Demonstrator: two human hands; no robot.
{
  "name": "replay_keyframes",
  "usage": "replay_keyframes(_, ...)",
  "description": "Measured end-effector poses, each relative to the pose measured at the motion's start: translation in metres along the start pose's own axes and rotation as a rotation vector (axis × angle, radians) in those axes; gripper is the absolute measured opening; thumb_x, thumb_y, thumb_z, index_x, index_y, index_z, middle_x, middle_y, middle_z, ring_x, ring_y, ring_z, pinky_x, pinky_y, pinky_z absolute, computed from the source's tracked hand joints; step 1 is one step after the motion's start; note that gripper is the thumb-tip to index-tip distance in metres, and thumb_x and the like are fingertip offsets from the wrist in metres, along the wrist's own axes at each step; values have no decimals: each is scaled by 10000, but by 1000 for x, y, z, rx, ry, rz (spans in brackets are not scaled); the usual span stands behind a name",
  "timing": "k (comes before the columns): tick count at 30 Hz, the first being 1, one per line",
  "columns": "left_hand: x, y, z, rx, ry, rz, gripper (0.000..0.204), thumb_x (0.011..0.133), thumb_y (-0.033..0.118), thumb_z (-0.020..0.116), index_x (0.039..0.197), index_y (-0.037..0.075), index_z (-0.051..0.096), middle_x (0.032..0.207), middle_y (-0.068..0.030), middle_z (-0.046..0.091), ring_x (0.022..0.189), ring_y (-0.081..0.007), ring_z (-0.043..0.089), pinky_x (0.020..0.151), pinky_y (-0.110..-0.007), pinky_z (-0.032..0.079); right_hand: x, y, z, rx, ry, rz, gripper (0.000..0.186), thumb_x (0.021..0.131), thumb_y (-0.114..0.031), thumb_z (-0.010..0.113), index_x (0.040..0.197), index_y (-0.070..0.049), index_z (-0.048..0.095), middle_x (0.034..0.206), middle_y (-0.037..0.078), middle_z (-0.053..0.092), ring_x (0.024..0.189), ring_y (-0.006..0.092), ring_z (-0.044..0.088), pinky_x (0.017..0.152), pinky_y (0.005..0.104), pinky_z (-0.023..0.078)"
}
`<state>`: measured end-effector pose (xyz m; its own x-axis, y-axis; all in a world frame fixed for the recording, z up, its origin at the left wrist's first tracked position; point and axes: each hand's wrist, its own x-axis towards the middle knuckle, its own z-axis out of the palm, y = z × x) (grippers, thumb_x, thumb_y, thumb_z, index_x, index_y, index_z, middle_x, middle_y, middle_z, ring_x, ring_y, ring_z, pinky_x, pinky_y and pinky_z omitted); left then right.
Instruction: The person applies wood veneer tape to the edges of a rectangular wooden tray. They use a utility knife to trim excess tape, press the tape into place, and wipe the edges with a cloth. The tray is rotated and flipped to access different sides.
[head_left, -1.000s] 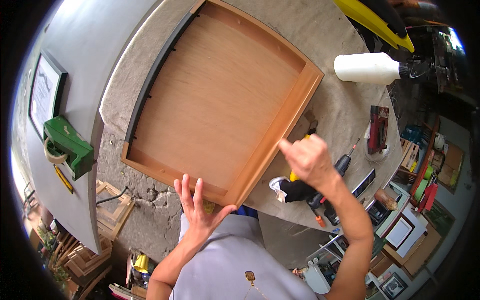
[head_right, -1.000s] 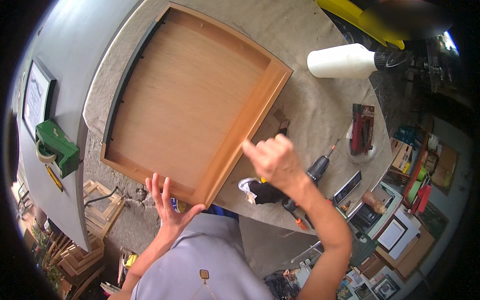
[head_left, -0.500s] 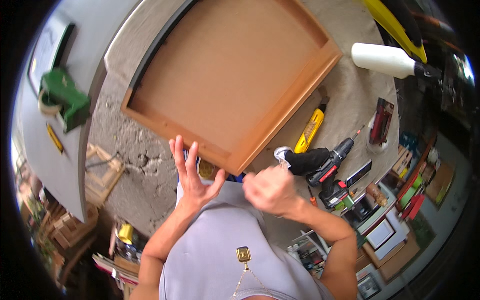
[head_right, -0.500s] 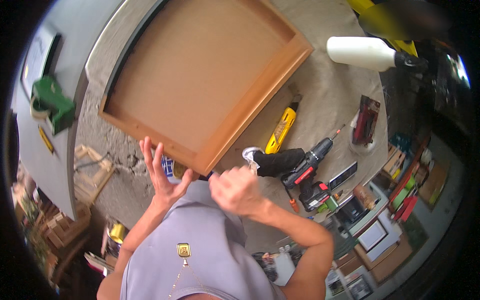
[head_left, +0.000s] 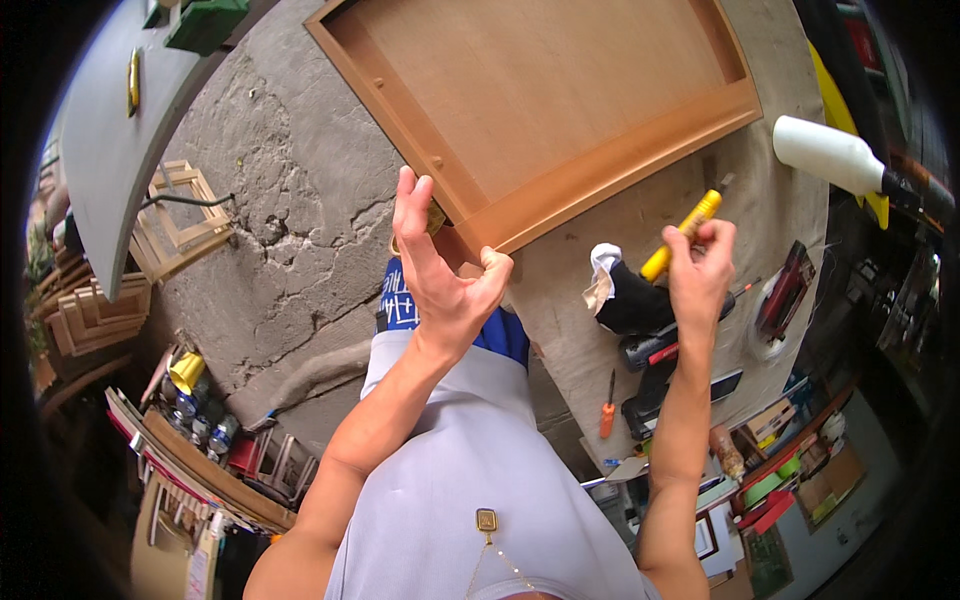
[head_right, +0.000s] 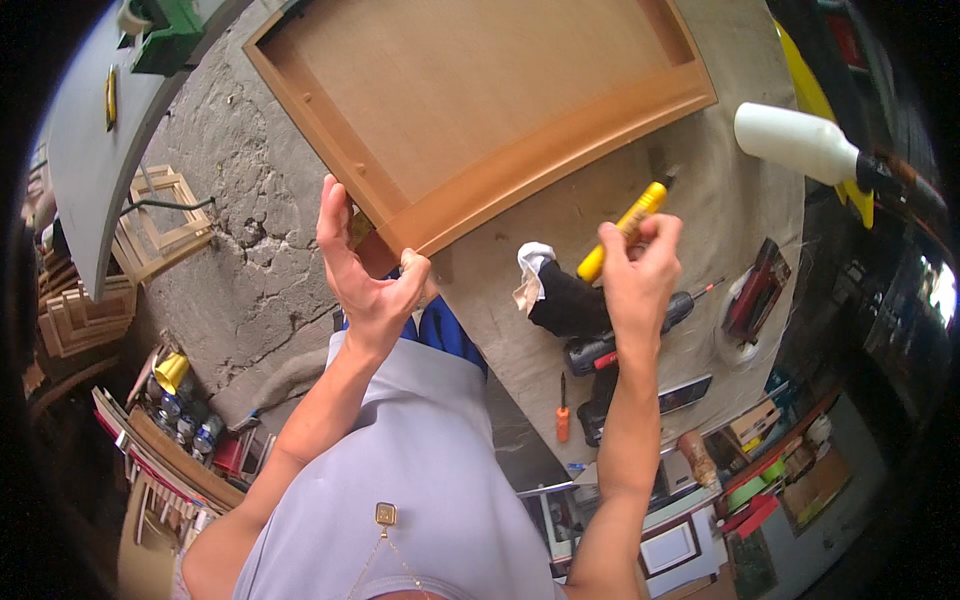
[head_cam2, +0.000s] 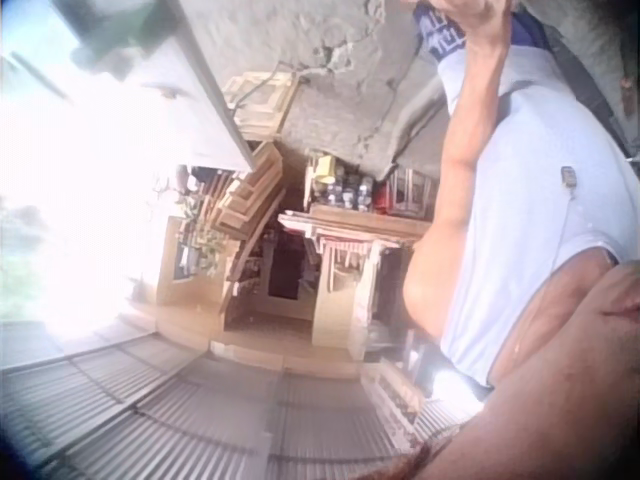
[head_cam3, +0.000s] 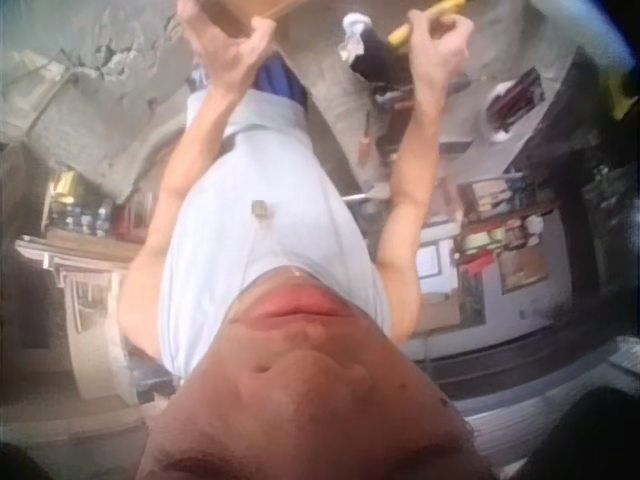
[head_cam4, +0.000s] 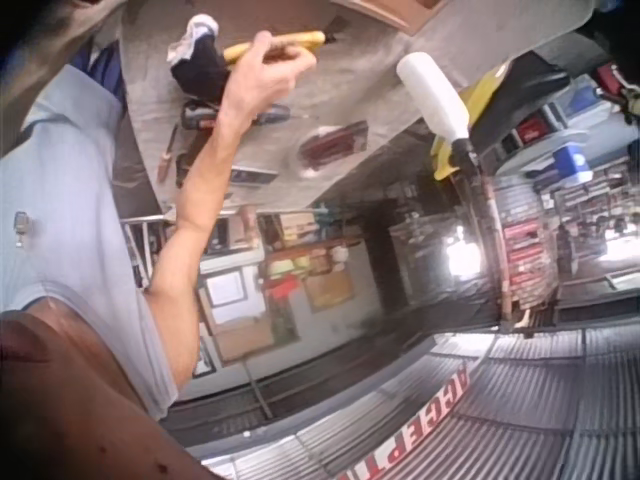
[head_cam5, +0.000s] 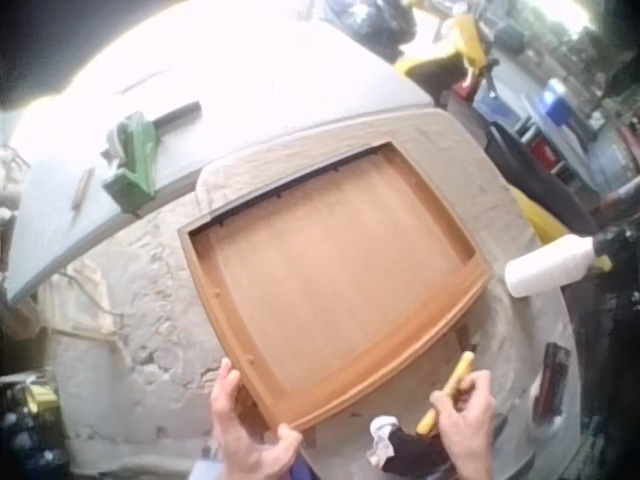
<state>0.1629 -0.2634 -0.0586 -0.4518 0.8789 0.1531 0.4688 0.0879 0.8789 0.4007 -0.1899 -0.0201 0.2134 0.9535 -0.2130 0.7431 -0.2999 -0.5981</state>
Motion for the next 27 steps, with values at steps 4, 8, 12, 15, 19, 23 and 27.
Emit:
replay_keyframes(4, -4, -7, 3, -27, 48, -10, 828, 626, -10, 622, 1405, 16, 343, 1395, -253, 378, 1298, -375, 420, 962, -397, 461, 7, 21, -16, 451, 46, -67, 286, 875, 7, 606, 1061, -43, 396, 928, 83, 501, 747, 159, 594, 706, 292, 515)
replay_keyframes(8, 1, -6, 6, -19, 88, -10, 834, 607, -36, 625, 1392, 13, 348, 1294, -227, 462, 1195, -341, 520, 922, -377, 490, 0, -20, -26, 672, 46, -102, 417, 827, 18, 490, 1201, -64, 324, 957, 174, 531, 748, 254, 643, 759, 367, 543)
replay_keyframes(12, 9, -9, 5, -97, 155, -26, 816, 610, -55, 628, 1375, 11, 351, 1202, -192, 524, 1029, -281, 607, 837, -336, 534, -17, -47, -23, 755, -110, -113, 584, 796, -59, 489, 1340, -96, 279, 976, 198, 549, 709, 261, 639, 726, 372, 567)
replay_keyframes(15, 13, -9, 1, -55, 141, -51, 817, 635, -55, 639, 1386, 23, 325, 1194, -185, 540, 984, -252, 631, 818, -323, 551, -31, -63, -14, 848, -217, -13, 616, 827, -80, 501, 1399, -107, 272, 892, 176, 566, 621, 227, 621, 602, 331, 564)
replay_keyframes(19, 20, -11, -2, -117, 121, -122, 825, 683, -47, 668, 1412, 50, 292, 1221, -194, 539, 1009, -232, 638, 824, -317, 557, -47, -75, 5, 813, -357, 41, 464, 946, -64, 470, 1383, -68, 315, 798, 104, 583, 586, 157, 604, 553, 285, 543)
replay_keyframes(23, 10, -23, -4, -132, 142, -70, 763, 757, 8, 714, 1412, 48, 325, 1186, -185, 580, 1022, -230, 640, 838, -330, 548, -62, -81, 27, 775, -386, 36, 389, 943, -56, 479, 1313, -54, 361, 836, 117, 595, 579, 158, 613, 555, 284, 552)
replay_keyframes(27, -11, -30, -21, -141, 7, -177, 662, 814, 107, 748, 1393, 40, 433, 1137, -168, 648, 1051, -227, 635, 916, -356, 501, -67, -84, 31, 457, -517, -11, 363, 936, -63, 547, 1277, -12, 434, 805, 105, 613, 655, 147, 633, 574, 283, 515)
